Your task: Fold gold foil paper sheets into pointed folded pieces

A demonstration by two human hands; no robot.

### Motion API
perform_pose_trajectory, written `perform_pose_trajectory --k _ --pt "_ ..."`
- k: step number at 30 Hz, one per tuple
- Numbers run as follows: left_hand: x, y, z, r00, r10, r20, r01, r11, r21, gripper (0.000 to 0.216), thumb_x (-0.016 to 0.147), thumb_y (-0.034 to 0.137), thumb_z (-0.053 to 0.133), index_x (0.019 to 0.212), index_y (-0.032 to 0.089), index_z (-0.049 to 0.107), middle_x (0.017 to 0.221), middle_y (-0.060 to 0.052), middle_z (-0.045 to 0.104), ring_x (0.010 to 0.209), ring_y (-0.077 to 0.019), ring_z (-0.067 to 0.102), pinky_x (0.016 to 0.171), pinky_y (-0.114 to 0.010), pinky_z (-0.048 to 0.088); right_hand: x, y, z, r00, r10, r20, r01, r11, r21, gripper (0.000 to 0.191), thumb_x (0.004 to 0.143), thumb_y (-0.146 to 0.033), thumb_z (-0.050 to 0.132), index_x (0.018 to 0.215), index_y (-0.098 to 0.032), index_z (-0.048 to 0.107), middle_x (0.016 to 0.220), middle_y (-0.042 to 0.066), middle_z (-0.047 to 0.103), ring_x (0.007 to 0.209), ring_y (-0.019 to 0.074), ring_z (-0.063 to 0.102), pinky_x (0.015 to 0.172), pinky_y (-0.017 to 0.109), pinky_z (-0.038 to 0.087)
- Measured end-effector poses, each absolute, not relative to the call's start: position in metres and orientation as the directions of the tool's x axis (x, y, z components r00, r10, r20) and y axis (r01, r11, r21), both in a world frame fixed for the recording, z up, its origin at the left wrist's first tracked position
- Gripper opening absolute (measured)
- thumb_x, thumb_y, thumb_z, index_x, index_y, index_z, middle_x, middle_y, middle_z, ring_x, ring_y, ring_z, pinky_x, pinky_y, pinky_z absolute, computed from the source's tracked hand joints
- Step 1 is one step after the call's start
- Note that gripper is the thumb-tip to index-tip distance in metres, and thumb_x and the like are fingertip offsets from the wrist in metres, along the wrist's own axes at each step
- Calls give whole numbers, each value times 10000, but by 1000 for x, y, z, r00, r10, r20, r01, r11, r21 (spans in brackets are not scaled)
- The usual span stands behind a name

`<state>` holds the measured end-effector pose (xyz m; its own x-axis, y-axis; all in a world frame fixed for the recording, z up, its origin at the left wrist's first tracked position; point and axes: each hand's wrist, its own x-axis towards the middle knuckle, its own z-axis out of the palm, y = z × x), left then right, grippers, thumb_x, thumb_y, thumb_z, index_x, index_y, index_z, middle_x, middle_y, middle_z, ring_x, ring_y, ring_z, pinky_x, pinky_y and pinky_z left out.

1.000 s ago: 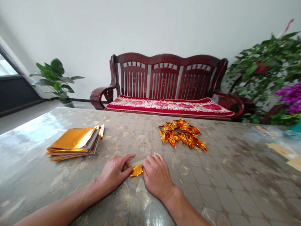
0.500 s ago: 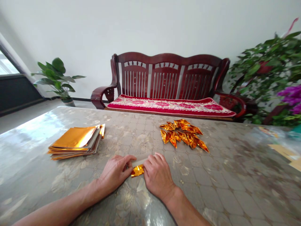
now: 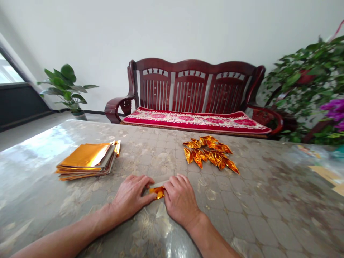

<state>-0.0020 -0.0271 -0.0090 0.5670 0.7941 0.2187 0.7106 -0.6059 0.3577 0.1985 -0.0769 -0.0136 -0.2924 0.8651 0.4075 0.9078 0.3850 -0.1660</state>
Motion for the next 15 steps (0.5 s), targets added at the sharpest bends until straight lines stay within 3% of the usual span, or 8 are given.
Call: perform_pose_trajectory --k 7,15 --pt "3 -31 -12 587 785 196 717 -617 323 105 830 313 691 884 236 644 861 8 683 803 -194 633 738 -324 365 203 -75 -12 -263 888 377 901 366 -234 187 862 -152 601 1021 -228 663 969 54 609 943 225 526 879 366 403" --pt "3 -32 -14 631 733 254 676 -680 283 94 824 270 707 829 233 621 815 8 654 803 -197 597 744 -335 366 214 -70 -6 -267 894 361 869 385 -310 143 784 -120 612 887 -219 608 913 23 621 915 219 512 867 365 393"
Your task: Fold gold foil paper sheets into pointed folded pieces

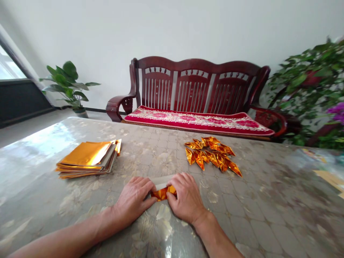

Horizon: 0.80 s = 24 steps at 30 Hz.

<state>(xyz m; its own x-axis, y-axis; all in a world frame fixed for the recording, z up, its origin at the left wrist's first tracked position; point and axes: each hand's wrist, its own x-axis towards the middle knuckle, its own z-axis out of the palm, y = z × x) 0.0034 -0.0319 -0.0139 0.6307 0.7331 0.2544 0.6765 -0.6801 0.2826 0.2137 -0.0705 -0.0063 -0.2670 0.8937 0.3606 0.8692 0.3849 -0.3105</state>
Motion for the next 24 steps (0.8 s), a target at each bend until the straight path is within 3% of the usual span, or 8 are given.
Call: perform_pose_trajectory --k 6,13,19,24 --pt "3 -37 -14 717 629 300 629 -770 112 120 894 267 633 800 211 583 792 -9 641 772 -203 587 779 -368 383 221 -73 -5 -320 851 417 824 467 -322 124 752 -96 566 764 -213 528 767 16 587 806 202 505 793 347 395" --pt "4 -46 -15 757 530 382 575 -818 -3 141 910 124 553 794 202 561 726 10 612 699 -189 581 973 -434 354 231 -74 -5 -404 819 406 757 549 -354 123 808 -100 544 769 -215 559 800 25 629 803 197 533 795 353 396" --pt "3 -45 -13 743 556 372 575 -815 69 143 914 175 566 774 204 576 711 7 618 702 -186 589 998 -430 343 234 -73 -3 -415 816 403 744 559 -367 137 872 -117 548 805 -215 617 835 22 674 816 189 558 827 364 402" --pt "3 -37 -9 688 645 334 616 -762 202 199 929 287 586 747 212 616 741 -2 654 746 -192 607 900 -408 371 231 -72 -6 -331 855 400 771 489 -407 141 933 -190 555 832 -221 649 787 13 660 794 185 564 783 337 408"
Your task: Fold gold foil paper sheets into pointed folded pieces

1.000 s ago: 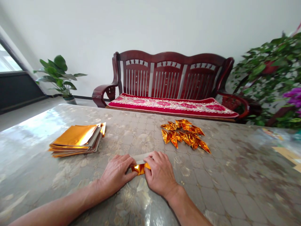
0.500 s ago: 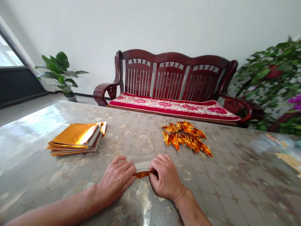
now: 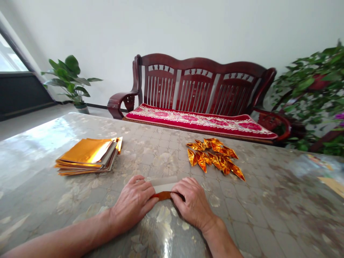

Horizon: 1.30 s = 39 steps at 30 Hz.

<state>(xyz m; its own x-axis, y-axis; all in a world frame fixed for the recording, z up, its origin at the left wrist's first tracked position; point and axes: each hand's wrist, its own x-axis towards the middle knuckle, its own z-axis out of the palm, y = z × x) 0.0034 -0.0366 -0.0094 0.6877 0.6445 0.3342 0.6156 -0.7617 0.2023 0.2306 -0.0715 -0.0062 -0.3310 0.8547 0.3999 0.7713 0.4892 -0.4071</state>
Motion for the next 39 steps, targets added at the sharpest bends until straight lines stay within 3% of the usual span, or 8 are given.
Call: perform_pose_trajectory --k 8,14,29,39 --pt "6 -32 -8 613 756 228 696 -654 296 113 841 270 662 748 209 644 777 -7 673 790 -195 615 798 -354 363 225 -71 -12 -218 924 313 826 346 -445 72 864 -154 639 837 -220 629 817 7 624 831 199 554 746 318 408" --pt "7 -30 -6 610 772 177 716 -633 295 138 887 283 601 775 212 639 796 -6 683 812 -196 625 772 -331 367 221 -70 -11 -174 942 286 829 297 -475 96 874 -143 627 822 -224 625 828 -2 640 849 198 561 760 316 409" --pt "8 -28 -10 569 815 114 729 -563 389 44 864 249 624 859 235 582 802 37 689 805 -177 650 742 -284 384 217 -66 -12 -139 956 256 845 250 -473 123 861 -158 632 931 -249 678 905 5 694 904 210 582 800 329 421" --pt "8 -30 -5 555 830 65 744 -529 408 135 880 232 574 1008 237 531 802 27 682 799 -186 646 752 -280 411 218 -65 -12 -132 958 253 845 242 -477 128 850 -165 632 928 -249 689 888 3 698 887 203 588 788 320 425"
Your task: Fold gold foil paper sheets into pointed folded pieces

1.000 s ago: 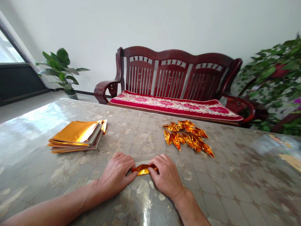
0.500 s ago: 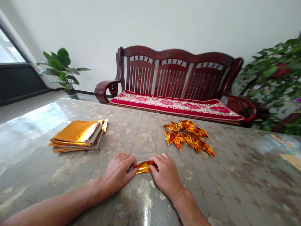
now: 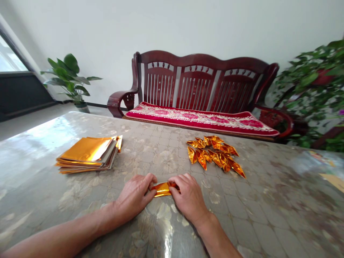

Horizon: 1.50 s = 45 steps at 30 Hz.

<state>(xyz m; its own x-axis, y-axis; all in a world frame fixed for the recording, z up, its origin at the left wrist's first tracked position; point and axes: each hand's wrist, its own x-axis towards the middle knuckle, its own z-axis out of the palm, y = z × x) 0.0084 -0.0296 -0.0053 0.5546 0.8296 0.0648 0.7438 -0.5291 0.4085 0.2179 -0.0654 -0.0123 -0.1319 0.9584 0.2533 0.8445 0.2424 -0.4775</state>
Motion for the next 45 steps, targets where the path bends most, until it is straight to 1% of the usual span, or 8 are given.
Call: perform_pose_trajectory --k 10,21,26,28,30,32,35,45 --pt "8 -31 1 553 833 2 776 -516 363 120 899 261 569 1006 234 523 855 11 697 790 -190 652 727 -272 428 217 -64 -12 -138 964 227 848 234 -475 122 861 -165 636 922 -251 698 896 -4 700 900 199 575 797 320 413" --pt "8 -33 2 573 820 6 787 -552 276 68 949 292 542 993 241 550 900 2 701 814 -211 659 728 -293 437 217 -63 -12 -149 963 225 842 242 -483 141 874 -163 618 940 -255 702 919 6 705 911 213 577 807 336 416" --pt "9 -32 2 597 802 18 772 -581 255 66 957 277 532 1005 241 560 944 -6 704 845 -219 667 762 -309 446 217 -64 -13 -133 963 234 847 233 -478 214 867 -160 627 1045 -257 694 960 14 708 931 217 580 826 340 425" --pt "9 -32 2 586 810 17 781 -570 257 99 955 270 534 1046 237 546 932 -9 711 839 -223 671 767 -316 450 217 -64 -13 -138 962 234 850 237 -471 239 875 -166 626 1088 -256 687 971 17 706 939 218 577 830 342 426" --pt "9 -32 1 580 815 19 783 -563 264 132 955 265 533 1083 233 529 919 -9 716 839 -224 677 774 -321 452 218 -64 -13 -164 957 237 851 259 -456 203 904 -194 611 1081 -253 692 965 22 702 939 221 571 826 345 425" --pt "9 -33 0 583 812 26 778 -568 268 146 957 265 531 1098 233 520 915 -7 719 843 -224 680 781 -325 452 219 -64 -13 -197 949 245 848 290 -443 183 953 -227 556 1064 -251 699 955 28 697 935 221 565 822 346 422" --pt "8 -33 -2 588 808 32 773 -574 270 140 957 266 529 1093 235 522 907 -4 718 841 -221 682 788 -327 449 220 -64 -14 -221 942 255 848 314 -427 257 1002 -228 453 1092 -253 693 972 39 690 936 216 560 831 348 421" --pt "7 -33 -1 616 784 77 724 -601 339 143 953 197 481 1070 251 544 937 1 705 846 -194 660 801 -309 428 217 -61 -15 -194 948 253 872 285 -397 295 972 -165 436 1121 -254 674 982 40 690 940 222 556 833 348 420"
